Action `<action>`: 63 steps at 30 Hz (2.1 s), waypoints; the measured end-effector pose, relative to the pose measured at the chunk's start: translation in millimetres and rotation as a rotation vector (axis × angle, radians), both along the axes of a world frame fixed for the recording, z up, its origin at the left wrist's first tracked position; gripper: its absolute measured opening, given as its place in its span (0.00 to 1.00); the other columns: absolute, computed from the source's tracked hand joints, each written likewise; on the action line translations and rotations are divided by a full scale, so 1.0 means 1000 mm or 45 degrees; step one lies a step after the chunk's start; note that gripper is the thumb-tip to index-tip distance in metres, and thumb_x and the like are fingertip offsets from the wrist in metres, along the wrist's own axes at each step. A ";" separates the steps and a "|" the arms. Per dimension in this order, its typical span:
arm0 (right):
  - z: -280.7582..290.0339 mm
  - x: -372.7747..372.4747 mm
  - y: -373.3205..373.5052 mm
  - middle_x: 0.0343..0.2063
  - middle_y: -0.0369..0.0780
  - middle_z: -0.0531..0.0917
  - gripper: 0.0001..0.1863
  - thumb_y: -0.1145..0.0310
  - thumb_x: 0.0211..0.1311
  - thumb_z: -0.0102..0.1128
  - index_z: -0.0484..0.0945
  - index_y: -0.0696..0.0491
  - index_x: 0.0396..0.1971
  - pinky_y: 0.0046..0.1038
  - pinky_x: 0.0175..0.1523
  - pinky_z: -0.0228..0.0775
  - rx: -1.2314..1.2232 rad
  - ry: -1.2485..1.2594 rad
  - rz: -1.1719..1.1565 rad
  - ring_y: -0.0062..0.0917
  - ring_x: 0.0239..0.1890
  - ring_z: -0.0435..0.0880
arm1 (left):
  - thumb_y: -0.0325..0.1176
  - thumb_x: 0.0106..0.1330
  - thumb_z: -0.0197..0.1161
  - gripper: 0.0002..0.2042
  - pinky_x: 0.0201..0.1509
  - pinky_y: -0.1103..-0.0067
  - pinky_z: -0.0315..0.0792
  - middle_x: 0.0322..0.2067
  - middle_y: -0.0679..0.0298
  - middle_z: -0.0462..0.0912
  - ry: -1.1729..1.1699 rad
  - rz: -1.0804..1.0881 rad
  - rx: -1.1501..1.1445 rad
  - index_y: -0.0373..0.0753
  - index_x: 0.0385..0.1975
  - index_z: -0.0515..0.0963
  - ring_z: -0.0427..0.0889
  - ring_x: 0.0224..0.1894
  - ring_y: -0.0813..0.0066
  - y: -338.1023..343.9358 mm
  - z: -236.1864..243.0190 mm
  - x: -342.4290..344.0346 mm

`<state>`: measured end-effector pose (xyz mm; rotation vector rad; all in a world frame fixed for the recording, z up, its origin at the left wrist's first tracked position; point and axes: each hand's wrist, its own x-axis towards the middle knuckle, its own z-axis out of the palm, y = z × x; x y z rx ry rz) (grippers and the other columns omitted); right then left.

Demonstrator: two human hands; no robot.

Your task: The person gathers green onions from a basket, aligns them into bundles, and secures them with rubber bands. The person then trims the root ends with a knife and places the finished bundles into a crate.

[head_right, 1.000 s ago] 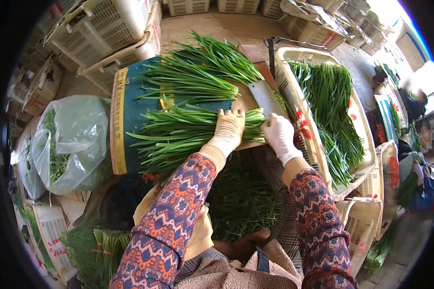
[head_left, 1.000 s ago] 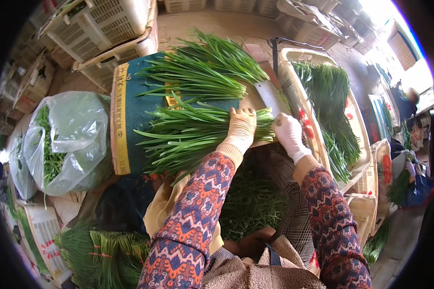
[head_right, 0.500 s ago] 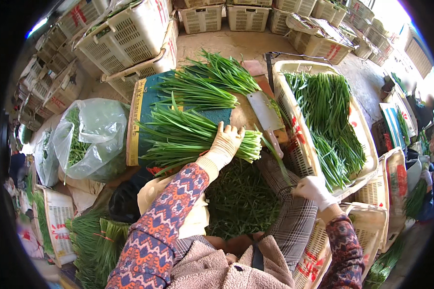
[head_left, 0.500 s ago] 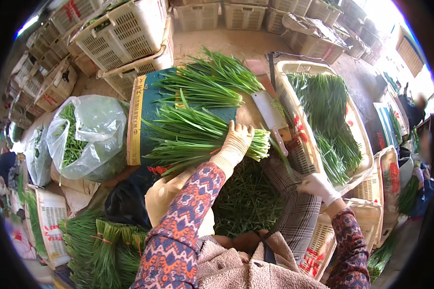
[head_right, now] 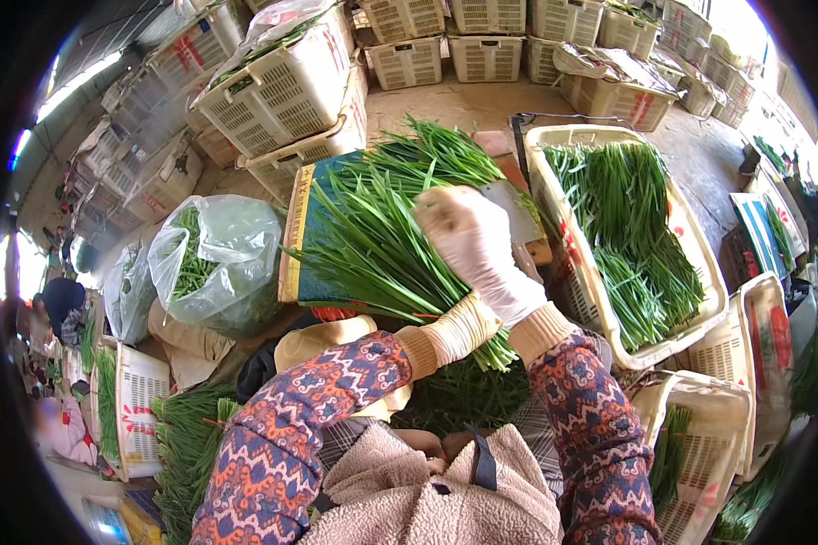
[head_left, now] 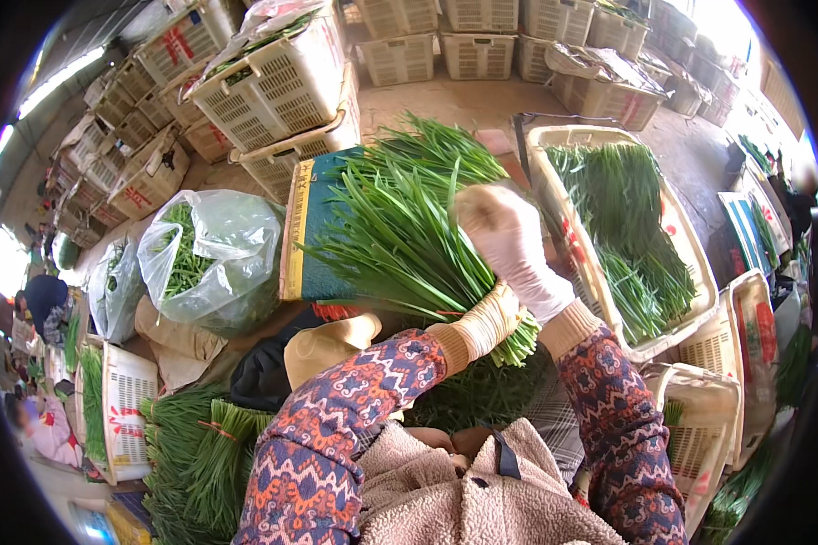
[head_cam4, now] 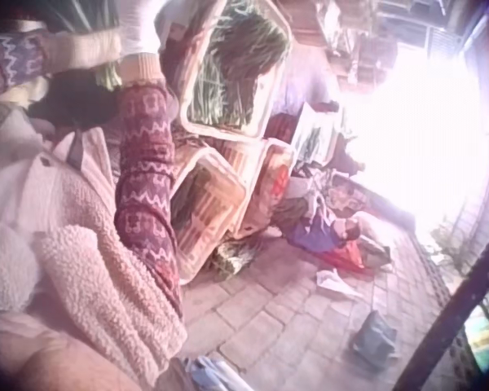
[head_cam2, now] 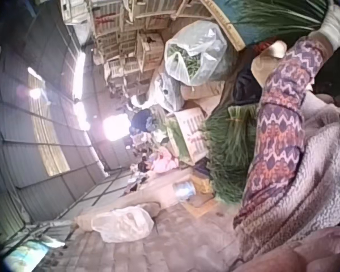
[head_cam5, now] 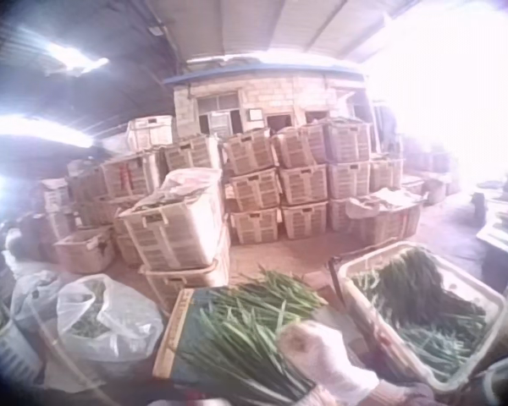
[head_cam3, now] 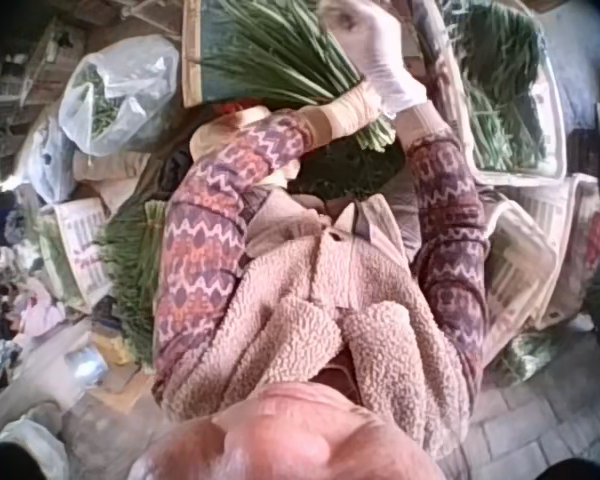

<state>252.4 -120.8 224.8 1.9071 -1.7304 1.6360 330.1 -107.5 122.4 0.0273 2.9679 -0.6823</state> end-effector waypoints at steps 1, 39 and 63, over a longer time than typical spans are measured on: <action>0.017 0.017 0.012 0.22 0.36 0.81 0.12 0.57 0.53 0.66 0.81 0.49 0.32 0.25 0.31 0.73 0.213 0.056 0.105 0.26 0.25 0.81 | 0.36 0.62 0.52 0.14 0.61 0.58 0.61 0.41 0.61 0.81 -0.057 -0.026 -0.010 0.40 0.45 0.77 0.78 0.48 0.65 0.005 -0.002 -0.001; -0.031 0.049 0.077 0.24 0.47 0.81 0.11 0.61 0.58 0.54 0.78 0.53 0.27 0.40 0.34 0.73 0.325 0.027 0.521 0.44 0.29 0.81 | 0.34 0.54 0.60 0.19 0.54 0.63 0.67 0.45 0.59 0.78 -0.254 0.146 0.157 0.38 0.48 0.72 0.75 0.50 0.63 0.053 0.006 -0.032; -0.099 -0.081 0.263 0.37 0.37 0.81 0.19 0.62 0.61 0.61 0.75 0.60 0.45 0.22 0.51 0.70 -0.231 -1.564 0.151 0.18 0.42 0.77 | 0.27 0.48 0.73 0.28 0.50 0.74 0.73 0.44 0.60 0.78 0.794 0.199 1.831 0.34 0.51 0.71 0.78 0.44 0.69 -0.041 0.098 -0.034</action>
